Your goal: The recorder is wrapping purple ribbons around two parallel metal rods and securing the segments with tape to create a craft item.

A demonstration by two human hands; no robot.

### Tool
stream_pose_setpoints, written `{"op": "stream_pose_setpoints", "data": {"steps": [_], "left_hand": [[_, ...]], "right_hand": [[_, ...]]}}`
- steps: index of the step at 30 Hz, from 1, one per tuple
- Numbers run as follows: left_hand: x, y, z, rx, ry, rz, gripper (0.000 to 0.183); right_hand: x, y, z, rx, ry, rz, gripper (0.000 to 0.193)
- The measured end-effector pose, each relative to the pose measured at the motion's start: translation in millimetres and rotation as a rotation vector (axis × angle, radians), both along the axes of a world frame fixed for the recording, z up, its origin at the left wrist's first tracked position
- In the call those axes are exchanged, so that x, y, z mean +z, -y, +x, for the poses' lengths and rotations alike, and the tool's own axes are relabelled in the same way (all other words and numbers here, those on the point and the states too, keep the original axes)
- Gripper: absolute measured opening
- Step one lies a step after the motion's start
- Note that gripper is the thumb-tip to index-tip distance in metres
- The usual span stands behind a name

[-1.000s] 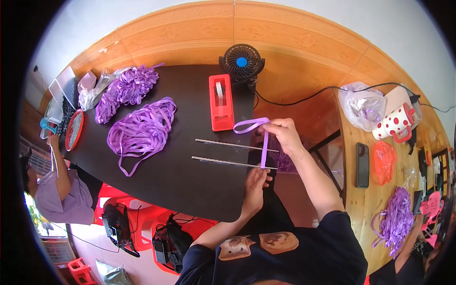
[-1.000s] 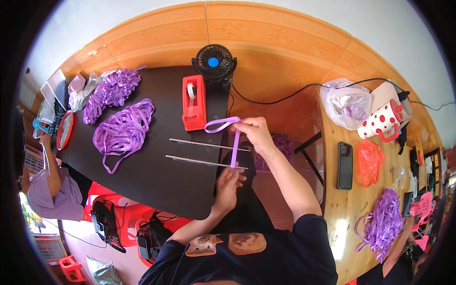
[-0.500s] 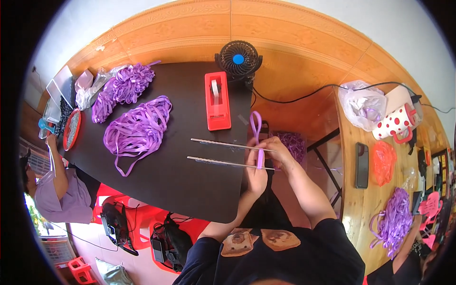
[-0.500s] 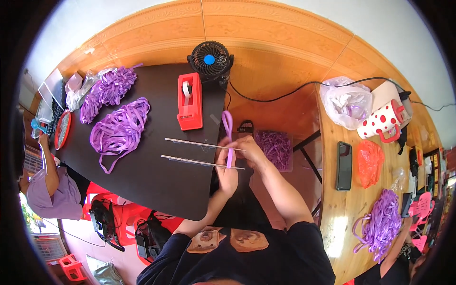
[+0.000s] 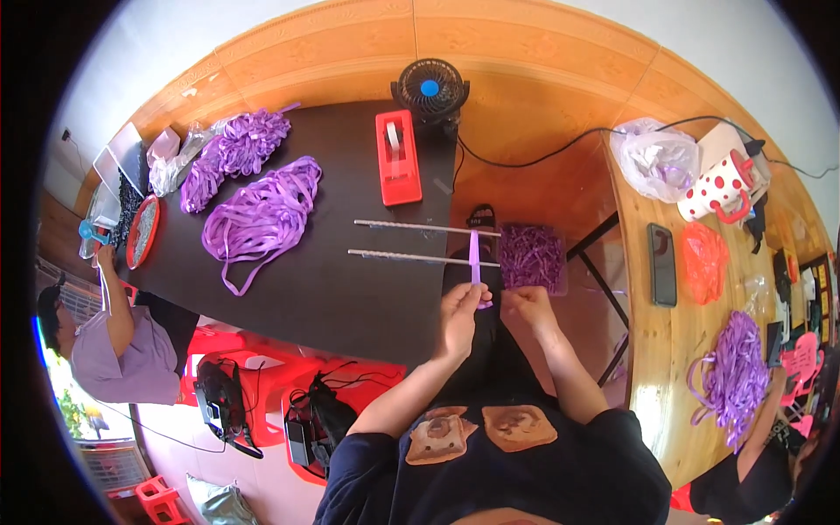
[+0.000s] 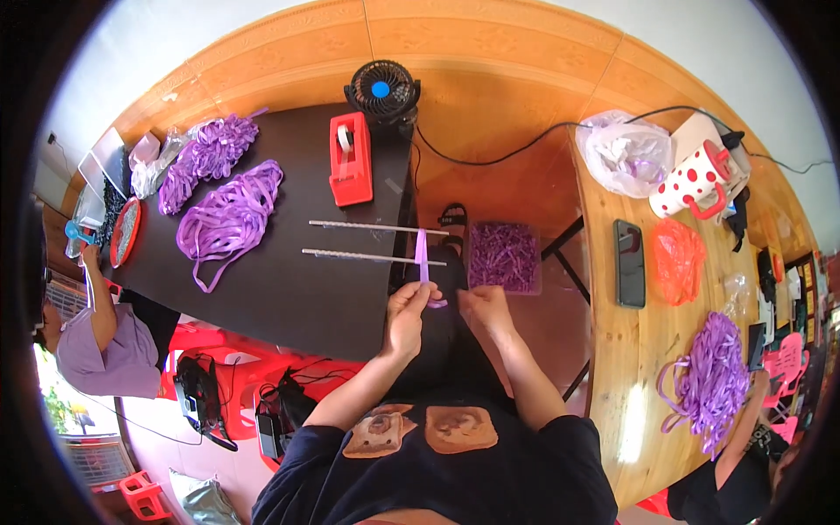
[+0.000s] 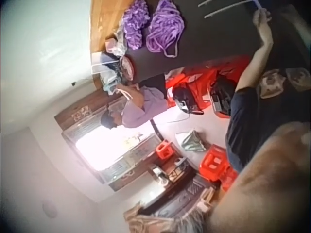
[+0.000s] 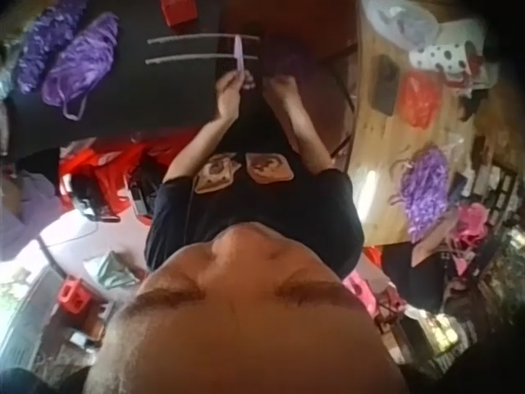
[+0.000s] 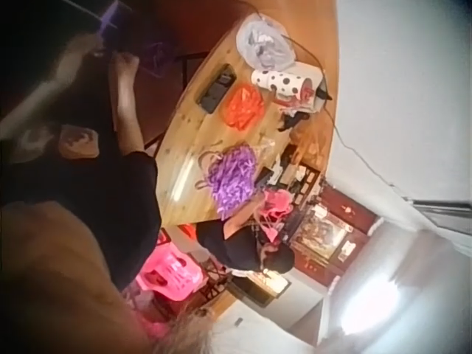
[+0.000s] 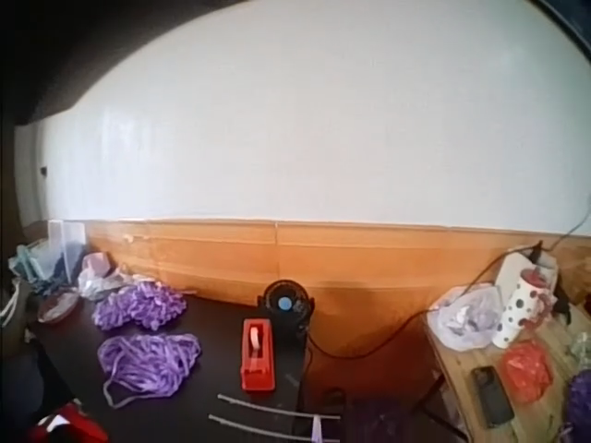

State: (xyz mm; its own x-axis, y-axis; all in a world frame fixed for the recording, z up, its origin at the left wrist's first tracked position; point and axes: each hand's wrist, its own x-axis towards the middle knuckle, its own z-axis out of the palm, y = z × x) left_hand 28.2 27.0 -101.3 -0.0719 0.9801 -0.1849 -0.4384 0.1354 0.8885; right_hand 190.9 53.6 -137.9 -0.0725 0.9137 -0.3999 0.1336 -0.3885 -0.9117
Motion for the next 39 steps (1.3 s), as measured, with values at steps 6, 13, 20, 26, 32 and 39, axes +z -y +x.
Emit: {"op": "stream_pose_setpoints", "data": {"steps": [6,13,20,26,32,39], "left_hand": [[-2,18,-3,-0.013,0.113,-0.100,0.019],[1,18,-2,-0.018,0.150,-0.071,0.022],[-4,30,-9,-0.055,0.054,-0.134,0.029],[-10,61,-23,-0.076,0.023,-0.062,0.026],[-6,58,-34,-0.143,0.090,-0.064,0.011],[-17,57,-34,-0.144,0.041,-0.126,0.013]], "right_hand": [[33,47,-23,-0.147,-0.020,0.726,0.022],[21,72,-39,0.005,0.705,1.045,0.048],[1,95,-47,0.188,0.206,0.789,0.044],[11,97,-46,0.241,0.039,0.671,0.052],[11,98,-44,0.280,-0.112,0.604,0.047],[23,87,-44,0.044,0.177,0.949,0.046]]}}
